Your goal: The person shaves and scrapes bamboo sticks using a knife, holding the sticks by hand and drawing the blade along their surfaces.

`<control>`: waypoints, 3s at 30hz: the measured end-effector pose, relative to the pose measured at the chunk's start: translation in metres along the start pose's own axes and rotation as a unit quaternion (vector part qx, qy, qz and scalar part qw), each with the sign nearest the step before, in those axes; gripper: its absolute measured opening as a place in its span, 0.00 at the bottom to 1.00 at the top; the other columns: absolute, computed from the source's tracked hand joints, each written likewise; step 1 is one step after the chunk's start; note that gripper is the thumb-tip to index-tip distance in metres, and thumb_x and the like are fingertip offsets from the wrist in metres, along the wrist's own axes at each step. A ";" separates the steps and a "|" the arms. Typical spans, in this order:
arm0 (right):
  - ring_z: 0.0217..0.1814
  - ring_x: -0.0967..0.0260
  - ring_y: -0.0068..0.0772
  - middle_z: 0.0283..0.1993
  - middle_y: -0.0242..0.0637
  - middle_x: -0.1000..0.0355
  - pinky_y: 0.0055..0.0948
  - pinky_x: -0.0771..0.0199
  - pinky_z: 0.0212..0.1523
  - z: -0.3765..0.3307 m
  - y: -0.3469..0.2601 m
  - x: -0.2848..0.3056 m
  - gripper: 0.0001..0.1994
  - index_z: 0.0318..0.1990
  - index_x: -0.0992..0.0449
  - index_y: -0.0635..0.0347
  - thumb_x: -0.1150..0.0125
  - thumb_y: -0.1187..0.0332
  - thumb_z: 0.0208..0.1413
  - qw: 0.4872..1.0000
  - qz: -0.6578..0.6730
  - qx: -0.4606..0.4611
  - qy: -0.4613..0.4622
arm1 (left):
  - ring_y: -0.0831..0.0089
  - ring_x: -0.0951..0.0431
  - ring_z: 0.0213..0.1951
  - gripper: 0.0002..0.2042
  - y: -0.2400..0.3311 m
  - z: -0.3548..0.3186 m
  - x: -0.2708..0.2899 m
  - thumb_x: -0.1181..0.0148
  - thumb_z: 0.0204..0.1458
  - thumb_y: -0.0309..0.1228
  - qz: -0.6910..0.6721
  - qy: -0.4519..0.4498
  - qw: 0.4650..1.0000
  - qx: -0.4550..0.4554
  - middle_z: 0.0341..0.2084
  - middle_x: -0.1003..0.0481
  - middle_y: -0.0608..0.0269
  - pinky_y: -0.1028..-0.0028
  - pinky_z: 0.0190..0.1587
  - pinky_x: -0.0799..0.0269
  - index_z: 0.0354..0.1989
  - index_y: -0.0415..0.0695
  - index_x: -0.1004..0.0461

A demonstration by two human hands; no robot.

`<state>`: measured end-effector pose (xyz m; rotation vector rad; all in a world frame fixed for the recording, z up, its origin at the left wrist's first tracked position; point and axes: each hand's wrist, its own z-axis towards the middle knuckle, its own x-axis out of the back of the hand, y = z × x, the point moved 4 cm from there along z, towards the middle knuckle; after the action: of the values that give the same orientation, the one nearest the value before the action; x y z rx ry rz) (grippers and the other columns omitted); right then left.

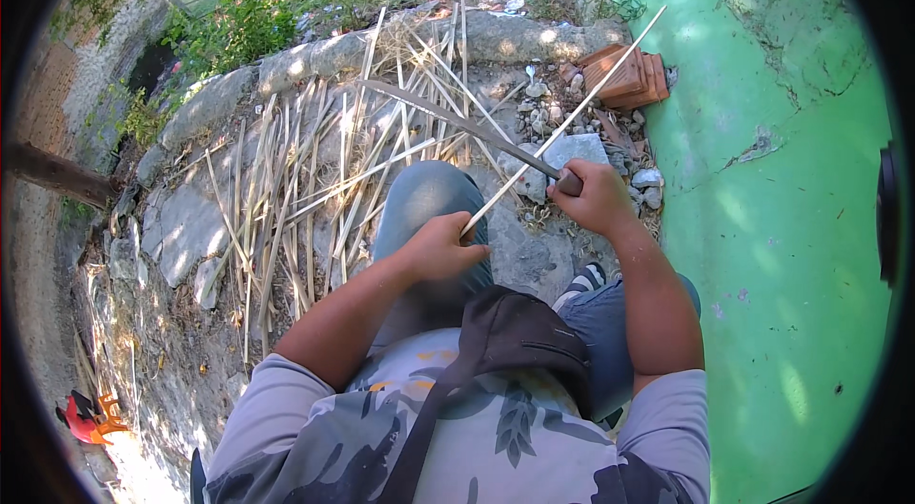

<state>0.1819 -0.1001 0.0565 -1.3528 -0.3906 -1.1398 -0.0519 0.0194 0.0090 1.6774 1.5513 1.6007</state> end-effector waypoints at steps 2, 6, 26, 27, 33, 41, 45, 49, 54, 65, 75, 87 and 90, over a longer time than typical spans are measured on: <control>0.32 0.25 0.57 0.25 0.49 0.26 0.48 0.28 0.33 0.002 -0.002 -0.004 0.15 0.28 0.25 0.59 0.29 0.57 0.46 1.000 -0.007 -0.009 -0.011 | 0.74 0.36 0.26 0.18 -0.005 -0.001 0.003 0.30 0.50 0.39 0.014 0.016 1.000 0.000 0.20 0.34 0.63 0.68 0.29 0.37 0.27 0.42 0.34; 0.33 0.25 0.57 0.26 0.49 0.25 0.49 0.27 0.33 0.007 -0.001 -0.012 0.14 0.28 0.24 0.58 0.29 0.57 0.46 0.999 -0.022 -0.026 -0.027 | 0.68 0.30 0.27 0.17 -0.011 0.001 0.008 0.31 0.49 0.39 0.013 0.008 1.000 0.017 0.22 0.29 0.56 0.64 0.32 0.32 0.29 0.41 0.33; 0.35 0.22 0.54 0.30 0.46 0.22 0.49 0.23 0.37 0.013 -0.009 -0.023 0.14 0.34 0.23 0.55 0.29 0.57 0.47 0.989 -0.136 -0.027 -0.052 | 0.72 0.32 0.27 0.19 -0.016 0.004 0.013 0.30 0.50 0.40 0.011 0.005 0.999 0.032 0.21 0.32 0.60 0.66 0.30 0.34 0.28 0.42 0.34; 0.35 0.22 0.54 0.30 0.45 0.22 0.49 0.23 0.37 0.012 -0.008 -0.024 0.15 0.34 0.23 0.56 0.29 0.56 0.47 0.987 -0.148 -0.026 -0.054 | 0.72 0.32 0.27 0.19 -0.016 0.004 0.013 0.30 0.50 0.40 0.012 0.005 0.999 0.032 0.21 0.32 0.60 0.66 0.30 0.34 0.28 0.42 0.34; 0.34 0.22 0.52 0.29 0.44 0.22 0.49 0.24 0.37 0.012 -0.006 -0.025 0.19 0.32 0.24 0.55 0.30 0.49 0.49 0.982 -0.175 -0.028 -0.063 | 0.71 0.31 0.28 0.19 -0.016 0.006 0.011 0.30 0.50 0.40 0.012 0.005 0.999 0.032 0.22 0.31 0.59 0.66 0.31 0.33 0.28 0.42 0.34; 0.34 0.21 0.52 0.28 0.45 0.22 0.49 0.23 0.38 0.010 -0.012 -0.025 0.19 0.34 0.24 0.54 0.31 0.48 0.50 0.977 -0.196 -0.037 -0.071 | 0.70 0.31 0.28 0.19 -0.016 0.004 0.009 0.29 0.49 0.40 0.027 0.009 0.999 0.035 0.22 0.31 0.59 0.66 0.31 0.33 0.28 0.42 0.33; 0.35 0.21 0.54 0.29 0.46 0.22 0.49 0.22 0.39 0.007 -0.001 -0.025 0.15 0.35 0.23 0.54 0.32 0.54 0.48 0.979 -0.179 -0.064 -0.075 | 0.70 0.31 0.28 0.19 -0.015 0.006 0.007 0.29 0.48 0.41 0.025 0.004 0.999 0.030 0.22 0.31 0.59 0.66 0.31 0.33 0.28 0.42 0.33; 0.35 0.22 0.54 0.30 0.46 0.22 0.50 0.22 0.38 0.007 -0.007 -0.025 0.13 0.36 0.23 0.54 0.33 0.58 0.46 0.981 -0.161 -0.073 -0.073 | 0.72 0.33 0.27 0.18 -0.016 0.005 0.008 0.30 0.46 0.40 0.012 0.024 0.999 0.017 0.21 0.32 0.61 0.67 0.30 0.34 0.28 0.41 0.34; 0.35 0.22 0.54 0.28 0.45 0.23 0.50 0.23 0.37 0.005 -0.018 -0.032 0.12 0.34 0.23 0.54 0.35 0.58 0.47 0.987 -0.140 -0.010 -0.080 | 0.71 0.33 0.26 0.18 -0.015 0.006 0.004 0.30 0.46 0.38 0.022 0.066 0.997 0.015 0.21 0.32 0.61 0.66 0.30 0.35 0.28 0.40 0.33; 0.34 0.22 0.54 0.28 0.45 0.23 0.50 0.23 0.36 0.006 -0.017 -0.045 0.09 0.31 0.23 0.53 0.39 0.59 0.48 0.986 -0.131 -0.012 -0.101 | 0.46 0.21 0.32 0.16 -0.006 0.003 0.001 0.32 0.51 0.36 0.097 0.075 0.991 0.052 0.26 0.24 0.43 0.57 0.36 0.27 0.32 0.36 0.30; 0.34 0.22 0.53 0.28 0.45 0.23 0.49 0.23 0.36 0.010 -0.012 -0.051 0.09 0.31 0.23 0.53 0.39 0.59 0.47 0.983 -0.135 0.011 -0.121 | 0.44 0.21 0.34 0.14 -0.008 0.004 0.000 0.33 0.51 0.34 0.105 0.078 0.990 0.052 0.27 0.23 0.42 0.56 0.39 0.27 0.32 0.36 0.30; 0.38 0.21 0.51 0.31 0.43 0.21 0.47 0.22 0.40 0.010 -0.004 -0.042 0.10 0.36 0.19 0.49 0.38 0.60 0.47 0.976 -0.159 -0.037 -0.142 | 0.46 0.21 0.35 0.13 -0.003 0.002 0.000 0.34 0.51 0.33 0.100 0.060 0.991 0.064 0.28 0.23 0.43 0.57 0.40 0.27 0.32 0.36 0.30; 0.37 0.22 0.54 0.31 0.45 0.22 0.49 0.23 0.40 0.010 0.000 -0.041 0.10 0.35 0.20 0.51 0.38 0.59 0.48 0.981 -0.144 -0.039 -0.127 | 0.46 0.21 0.35 0.13 -0.006 0.004 0.000 0.34 0.51 0.33 0.112 0.063 0.990 0.051 0.28 0.23 0.43 0.57 0.39 0.27 0.33 0.36 0.30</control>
<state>0.1670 -0.0747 0.0267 -1.5510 -0.7525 -1.2300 -0.0509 0.0230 0.0028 1.8962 1.5758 1.7953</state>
